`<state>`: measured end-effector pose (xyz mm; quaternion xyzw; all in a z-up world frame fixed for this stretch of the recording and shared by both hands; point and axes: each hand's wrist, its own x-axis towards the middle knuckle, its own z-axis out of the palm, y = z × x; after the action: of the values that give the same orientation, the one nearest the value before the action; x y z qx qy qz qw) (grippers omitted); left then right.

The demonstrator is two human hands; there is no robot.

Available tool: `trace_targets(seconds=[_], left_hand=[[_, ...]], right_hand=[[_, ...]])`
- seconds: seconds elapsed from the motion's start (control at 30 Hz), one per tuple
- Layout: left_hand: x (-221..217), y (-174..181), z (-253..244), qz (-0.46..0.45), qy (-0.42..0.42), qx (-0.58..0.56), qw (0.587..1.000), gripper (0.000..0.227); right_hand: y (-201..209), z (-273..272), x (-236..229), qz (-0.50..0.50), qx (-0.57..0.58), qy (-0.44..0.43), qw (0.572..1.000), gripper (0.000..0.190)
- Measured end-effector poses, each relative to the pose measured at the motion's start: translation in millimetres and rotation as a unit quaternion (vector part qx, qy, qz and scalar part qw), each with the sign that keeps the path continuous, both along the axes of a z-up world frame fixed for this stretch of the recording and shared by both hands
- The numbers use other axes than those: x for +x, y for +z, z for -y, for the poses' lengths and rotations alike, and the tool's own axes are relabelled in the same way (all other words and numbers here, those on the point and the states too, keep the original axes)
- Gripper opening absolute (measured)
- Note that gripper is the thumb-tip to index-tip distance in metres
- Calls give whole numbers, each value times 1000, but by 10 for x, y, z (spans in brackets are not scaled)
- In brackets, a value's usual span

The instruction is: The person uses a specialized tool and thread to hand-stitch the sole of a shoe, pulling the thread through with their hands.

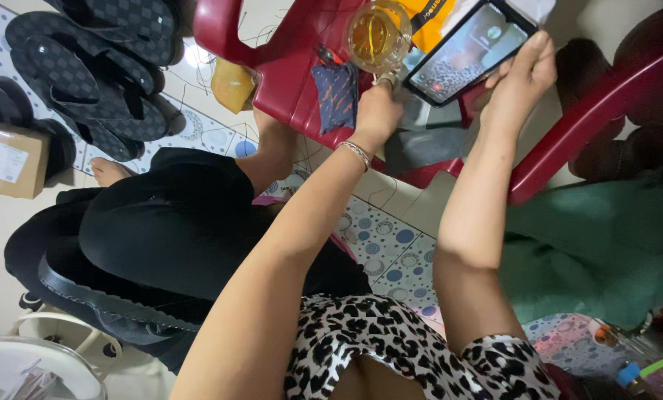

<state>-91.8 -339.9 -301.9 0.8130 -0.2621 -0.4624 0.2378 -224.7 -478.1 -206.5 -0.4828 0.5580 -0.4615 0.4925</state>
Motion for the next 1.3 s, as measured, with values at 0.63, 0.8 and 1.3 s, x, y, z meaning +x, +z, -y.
trace_targets(seconds=[0.63, 0.8, 1.3], left_hand=[[528, 1636, -411, 79, -361, -83, 926, 33], [1441, 2473, -953, 111, -461, -96, 875, 13], [1921, 3212, -4509, 37, 425, -361, 829, 26]], right_hand=[[491, -260, 42, -73, -23, 33, 997, 32], [664, -634, -266, 61, 113, -47, 991, 37], [1697, -2604, 1068, 84, 159, 524, 833, 72]])
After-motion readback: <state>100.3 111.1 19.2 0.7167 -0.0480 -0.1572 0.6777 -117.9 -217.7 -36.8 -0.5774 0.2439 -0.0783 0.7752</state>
